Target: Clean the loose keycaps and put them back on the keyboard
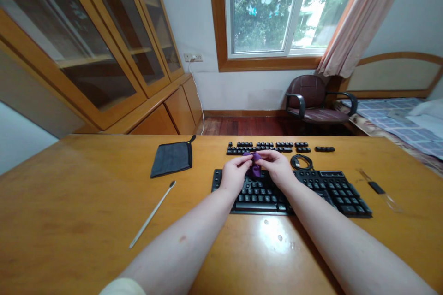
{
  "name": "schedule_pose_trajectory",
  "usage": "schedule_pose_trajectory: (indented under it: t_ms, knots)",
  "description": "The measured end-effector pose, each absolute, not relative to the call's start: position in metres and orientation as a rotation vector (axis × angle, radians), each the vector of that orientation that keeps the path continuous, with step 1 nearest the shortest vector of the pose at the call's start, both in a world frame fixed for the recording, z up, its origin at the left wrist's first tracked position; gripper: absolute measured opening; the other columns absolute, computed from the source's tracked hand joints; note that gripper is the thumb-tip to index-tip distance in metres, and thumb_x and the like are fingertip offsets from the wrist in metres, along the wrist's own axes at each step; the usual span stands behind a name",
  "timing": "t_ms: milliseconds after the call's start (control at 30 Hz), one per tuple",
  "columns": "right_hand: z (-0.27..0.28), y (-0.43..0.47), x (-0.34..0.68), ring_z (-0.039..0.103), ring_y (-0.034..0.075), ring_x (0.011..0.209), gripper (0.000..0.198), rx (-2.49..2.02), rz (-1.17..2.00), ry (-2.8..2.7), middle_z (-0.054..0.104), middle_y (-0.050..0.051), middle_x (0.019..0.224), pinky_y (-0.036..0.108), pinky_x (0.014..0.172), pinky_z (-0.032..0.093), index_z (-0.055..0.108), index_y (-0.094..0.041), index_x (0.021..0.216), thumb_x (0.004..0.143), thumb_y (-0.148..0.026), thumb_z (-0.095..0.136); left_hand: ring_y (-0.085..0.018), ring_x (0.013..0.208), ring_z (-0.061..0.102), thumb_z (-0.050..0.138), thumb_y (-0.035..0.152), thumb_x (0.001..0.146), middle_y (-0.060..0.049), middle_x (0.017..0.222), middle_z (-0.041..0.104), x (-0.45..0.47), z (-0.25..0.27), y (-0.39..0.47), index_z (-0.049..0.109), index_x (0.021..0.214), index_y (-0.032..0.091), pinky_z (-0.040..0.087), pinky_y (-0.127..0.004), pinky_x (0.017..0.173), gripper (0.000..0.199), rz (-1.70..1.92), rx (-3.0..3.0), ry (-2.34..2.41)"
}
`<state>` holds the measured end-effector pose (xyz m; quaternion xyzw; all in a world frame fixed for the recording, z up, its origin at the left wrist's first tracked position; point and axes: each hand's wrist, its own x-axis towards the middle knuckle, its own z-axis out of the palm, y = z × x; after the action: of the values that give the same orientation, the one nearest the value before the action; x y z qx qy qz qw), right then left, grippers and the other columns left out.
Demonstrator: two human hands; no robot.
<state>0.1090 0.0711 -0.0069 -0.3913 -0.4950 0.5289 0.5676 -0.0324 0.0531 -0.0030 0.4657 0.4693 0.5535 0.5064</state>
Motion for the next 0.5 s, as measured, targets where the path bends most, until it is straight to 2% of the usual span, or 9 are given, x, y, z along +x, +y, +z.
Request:
schedule_pose_trajectory:
  t_ms: [167,367,500]
  knots:
    - [-0.009,0.072,0.109,0.064,0.018,0.077,0.039,-0.925,1.225,-1.209,0.07,0.002,0.084,0.033,0.074,0.05,0.065,-0.021,0.091,0.055,-0.025,0.077,-0.02,0.094,0.063,0.066,0.017,0.068,-0.007,0.096,0.071,-0.033,0.001,0.052,0.071,0.09,0.017,0.045,-0.037,0.093,0.023,1.349,1.148,1.146]
    - [0.0,0.068,0.108,0.06,0.015,0.061,0.027,-1.016,1.146,-1.209,0.065,0.0,0.067,0.029,0.062,0.049,0.06,-0.02,0.075,0.057,-0.03,0.076,-0.016,0.079,0.064,0.071,0.013,0.062,-0.005,0.085,0.071,-0.03,0.0,0.052,0.068,0.098,0.017,0.048,-0.037,0.087,0.036,1.286,1.086,1.054]
    - [0.002,0.068,0.109,0.061,0.016,0.063,0.029,-1.013,1.167,-1.233,0.066,0.001,0.069,0.03,0.063,0.049,0.061,-0.019,0.078,0.058,-0.034,0.075,-0.014,0.074,0.062,0.072,0.014,0.061,-0.005,0.079,0.069,-0.03,0.002,0.051,0.069,0.092,0.015,0.049,-0.035,0.082,0.03,1.307,1.078,1.095]
